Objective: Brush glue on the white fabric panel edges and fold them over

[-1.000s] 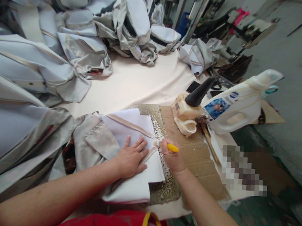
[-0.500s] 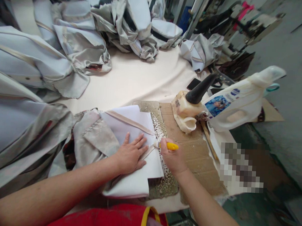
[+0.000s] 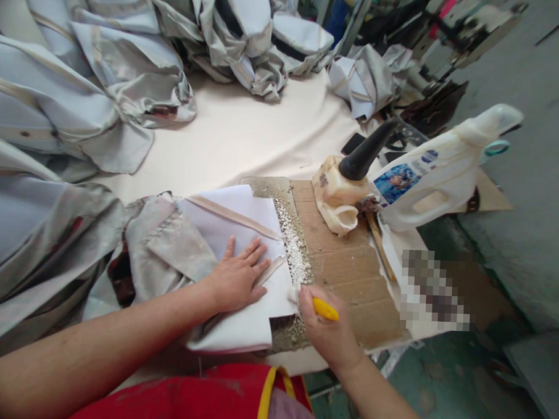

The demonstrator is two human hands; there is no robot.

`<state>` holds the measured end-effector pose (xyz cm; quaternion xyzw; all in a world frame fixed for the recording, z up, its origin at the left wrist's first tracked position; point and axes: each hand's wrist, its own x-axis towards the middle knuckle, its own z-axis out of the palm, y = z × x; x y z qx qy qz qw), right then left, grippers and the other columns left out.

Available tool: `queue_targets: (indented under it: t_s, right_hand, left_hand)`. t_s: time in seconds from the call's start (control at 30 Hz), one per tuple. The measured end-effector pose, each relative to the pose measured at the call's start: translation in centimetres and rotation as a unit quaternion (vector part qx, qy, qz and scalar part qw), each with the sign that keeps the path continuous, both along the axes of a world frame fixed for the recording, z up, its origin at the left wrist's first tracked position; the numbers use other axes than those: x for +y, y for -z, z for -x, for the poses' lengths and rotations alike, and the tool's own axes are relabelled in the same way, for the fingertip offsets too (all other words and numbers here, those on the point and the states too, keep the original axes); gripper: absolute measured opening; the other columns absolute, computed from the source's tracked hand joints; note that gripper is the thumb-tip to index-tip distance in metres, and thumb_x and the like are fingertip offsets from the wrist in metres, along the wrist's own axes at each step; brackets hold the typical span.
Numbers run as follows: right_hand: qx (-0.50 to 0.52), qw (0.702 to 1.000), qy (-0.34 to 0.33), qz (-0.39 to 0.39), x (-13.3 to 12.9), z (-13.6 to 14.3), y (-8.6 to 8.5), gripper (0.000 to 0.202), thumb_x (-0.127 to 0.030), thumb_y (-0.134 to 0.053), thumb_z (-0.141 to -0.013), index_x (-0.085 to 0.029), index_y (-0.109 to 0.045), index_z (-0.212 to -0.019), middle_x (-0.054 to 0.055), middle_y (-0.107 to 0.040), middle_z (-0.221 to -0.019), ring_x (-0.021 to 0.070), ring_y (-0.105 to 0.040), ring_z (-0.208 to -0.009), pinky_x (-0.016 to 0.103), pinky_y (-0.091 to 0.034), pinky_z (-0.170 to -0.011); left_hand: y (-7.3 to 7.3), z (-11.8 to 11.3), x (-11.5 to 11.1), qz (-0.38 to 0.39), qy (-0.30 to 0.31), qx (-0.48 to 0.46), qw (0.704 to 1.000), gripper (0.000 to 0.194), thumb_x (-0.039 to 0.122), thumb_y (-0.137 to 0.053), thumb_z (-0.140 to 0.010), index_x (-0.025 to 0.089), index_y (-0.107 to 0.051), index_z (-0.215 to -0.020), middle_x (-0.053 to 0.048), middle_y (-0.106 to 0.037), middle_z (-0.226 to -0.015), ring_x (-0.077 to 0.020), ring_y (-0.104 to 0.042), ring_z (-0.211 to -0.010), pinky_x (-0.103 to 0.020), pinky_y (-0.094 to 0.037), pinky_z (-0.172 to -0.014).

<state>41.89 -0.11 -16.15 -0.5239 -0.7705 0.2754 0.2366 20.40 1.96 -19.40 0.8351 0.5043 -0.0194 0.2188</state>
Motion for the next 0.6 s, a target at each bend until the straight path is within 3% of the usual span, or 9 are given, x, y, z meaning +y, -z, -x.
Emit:
queue_targets:
  t_s: [0.1, 0.2, 0.37, 0.47, 0.6]
  right_hand:
    - [0.030, 0.998, 0.034, -0.039, 2.5, 1.1, 0.0, 0.030, -0.028, -0.038, -0.092, -0.020, -0.050, -0.065, -0.001, -0.052, -0.057, 0.0135, -0.051, -0.055, 0.025, -0.037, -0.059]
    - [0.052, 0.998, 0.046, -0.008, 3.2, 1.7, 0.9, 0.032, -0.030, -0.038, -0.092, -0.020, -0.050, -0.065, -0.001, -0.053, -0.057, 0.0137, -0.052, -0.056, 0.025, -0.038, -0.060]
    - [0.017, 0.997, 0.025, 0.077, -1.0, 0.5, 2.0, 0.036, -0.032, -0.037, -0.092, -0.020, -0.047, -0.060, -0.002, -0.050, -0.054, 0.0132, -0.049, -0.052, 0.025, -0.035, -0.054]
    - [0.019, 0.996, 0.035, 0.083, -3.7, -0.6, 2.1, 0.035, -0.032, -0.036, -0.093, -0.020, -0.049, -0.062, -0.001, -0.051, -0.056, 0.0134, -0.050, -0.053, 0.024, -0.036, -0.054]
    - [0.031, 0.994, 0.069, 0.081, -5.0, -1.1, 2.4, 0.032, -0.032, -0.038, -0.093, -0.019, -0.054, -0.068, 0.000, -0.053, -0.056, 0.0136, -0.052, -0.054, 0.024, -0.039, -0.056]
  left_hand:
    - [-0.1, -0.1, 0.0, -0.001, 0.000, 0.004, 1.000, 0.059, 0.051, -0.045, -0.080, 0.020, -0.042, -0.130, -0.011, -0.024, -0.146, -0.0301, -0.005, -0.136, -0.068, 0.006, -0.099]
    - [-0.2, -0.1, 0.0, -0.005, -0.001, 0.003, 1.000, 0.059, 0.051, -0.045, -0.080, 0.019, -0.042, -0.130, -0.012, -0.025, -0.145, -0.0286, -0.007, -0.136, -0.068, 0.007, -0.099]
    - [-0.1, -0.2, -0.1, -0.006, -0.006, -0.006, 1.000, 0.058, 0.049, -0.046, -0.079, 0.019, -0.043, -0.129, -0.012, -0.023, -0.146, -0.0274, -0.008, -0.136, -0.068, 0.008, -0.098]
    - [0.1, -0.2, -0.1, -0.010, -0.007, -0.010, 1.000, 0.058, 0.048, -0.047, -0.079, 0.018, -0.044, -0.129, -0.013, -0.024, -0.145, -0.0280, -0.009, -0.136, -0.069, 0.008, -0.098]
    - [0.0, -0.2, -0.1, -0.009, 0.000, -0.008, 1.000, 0.058, 0.048, -0.046, -0.080, 0.018, -0.043, -0.129, -0.014, -0.025, -0.145, -0.0291, -0.009, -0.136, -0.069, 0.009, -0.097]
